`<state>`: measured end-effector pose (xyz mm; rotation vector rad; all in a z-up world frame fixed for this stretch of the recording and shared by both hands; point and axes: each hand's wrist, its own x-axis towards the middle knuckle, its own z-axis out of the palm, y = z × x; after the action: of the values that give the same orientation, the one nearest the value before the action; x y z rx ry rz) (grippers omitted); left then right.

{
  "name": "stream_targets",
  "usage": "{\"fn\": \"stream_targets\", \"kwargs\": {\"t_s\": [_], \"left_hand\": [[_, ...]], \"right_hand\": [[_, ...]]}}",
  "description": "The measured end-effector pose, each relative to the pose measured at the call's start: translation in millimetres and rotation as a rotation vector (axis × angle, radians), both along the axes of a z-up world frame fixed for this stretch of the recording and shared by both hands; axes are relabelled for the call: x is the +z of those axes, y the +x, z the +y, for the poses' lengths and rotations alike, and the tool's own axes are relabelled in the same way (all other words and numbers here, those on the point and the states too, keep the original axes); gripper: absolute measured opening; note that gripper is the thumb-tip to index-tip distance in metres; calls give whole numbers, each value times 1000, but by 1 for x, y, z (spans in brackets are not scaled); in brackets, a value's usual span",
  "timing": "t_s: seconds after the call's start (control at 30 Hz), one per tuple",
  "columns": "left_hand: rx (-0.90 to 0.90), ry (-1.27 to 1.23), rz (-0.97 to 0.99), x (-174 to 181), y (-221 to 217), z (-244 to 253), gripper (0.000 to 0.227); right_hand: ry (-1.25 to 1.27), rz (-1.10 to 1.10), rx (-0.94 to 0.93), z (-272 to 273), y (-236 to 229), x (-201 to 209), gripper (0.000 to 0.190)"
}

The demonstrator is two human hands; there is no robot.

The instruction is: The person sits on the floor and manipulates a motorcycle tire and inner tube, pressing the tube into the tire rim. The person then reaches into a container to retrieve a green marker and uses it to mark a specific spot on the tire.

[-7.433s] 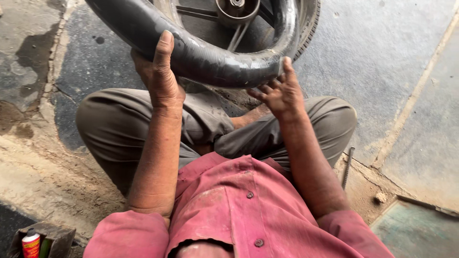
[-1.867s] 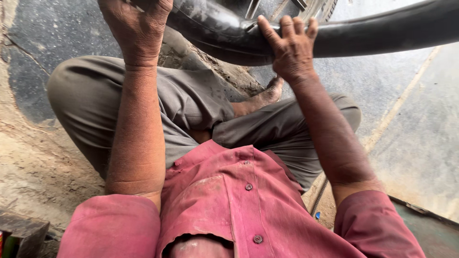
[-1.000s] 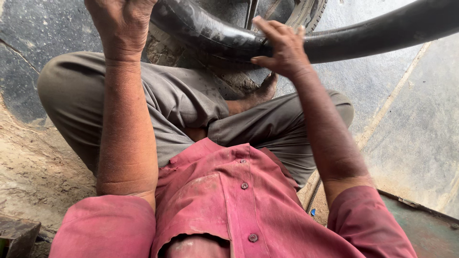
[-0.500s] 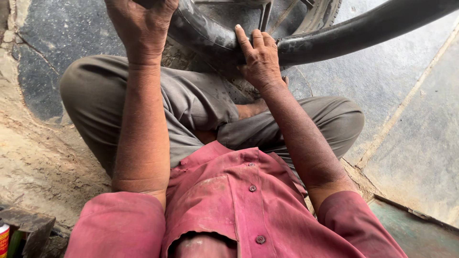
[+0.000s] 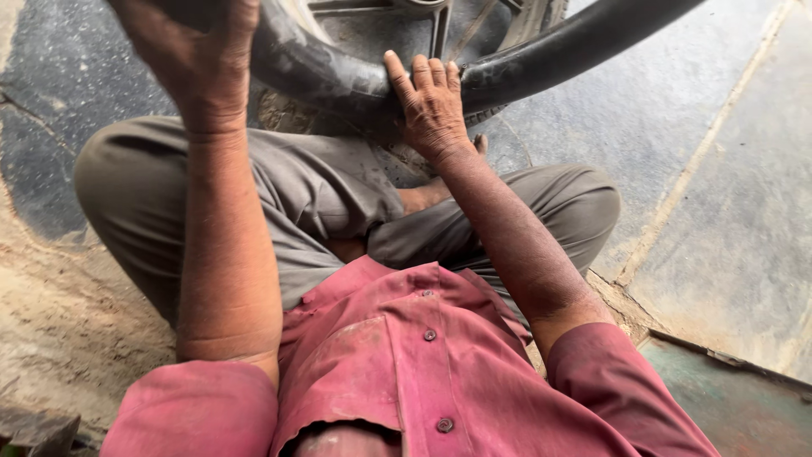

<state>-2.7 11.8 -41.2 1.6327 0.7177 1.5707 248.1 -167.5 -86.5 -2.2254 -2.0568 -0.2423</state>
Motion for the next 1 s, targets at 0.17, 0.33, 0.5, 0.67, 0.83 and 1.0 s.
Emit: {"fn": "stream_targets", "kwargs": {"t_s": [0.17,0.33,0.5,0.67,0.83,1.0], "left_hand": [[-46,-55,-19,9,-4,-2,93],[-153,-173,-83,14,2,-6,92],[-127,-100,24,18,3,-13,93],[-115,-64,82,38,4,-20,108],[77,48,259,51,10,-24,110],[-62,-36,144,51,10,-25,98]], "right_hand": [[-94,-41,-52,-5,15,6,91],[-120,-192,-83,-25,54,13,78],[-64,-176,-108,-39,79,8,73],[-67,-183,-175,-43,85,6,72],[-75,-221,-203,-47,87,2,73],[-135,-195,-240,-43,79,6,82]]}}
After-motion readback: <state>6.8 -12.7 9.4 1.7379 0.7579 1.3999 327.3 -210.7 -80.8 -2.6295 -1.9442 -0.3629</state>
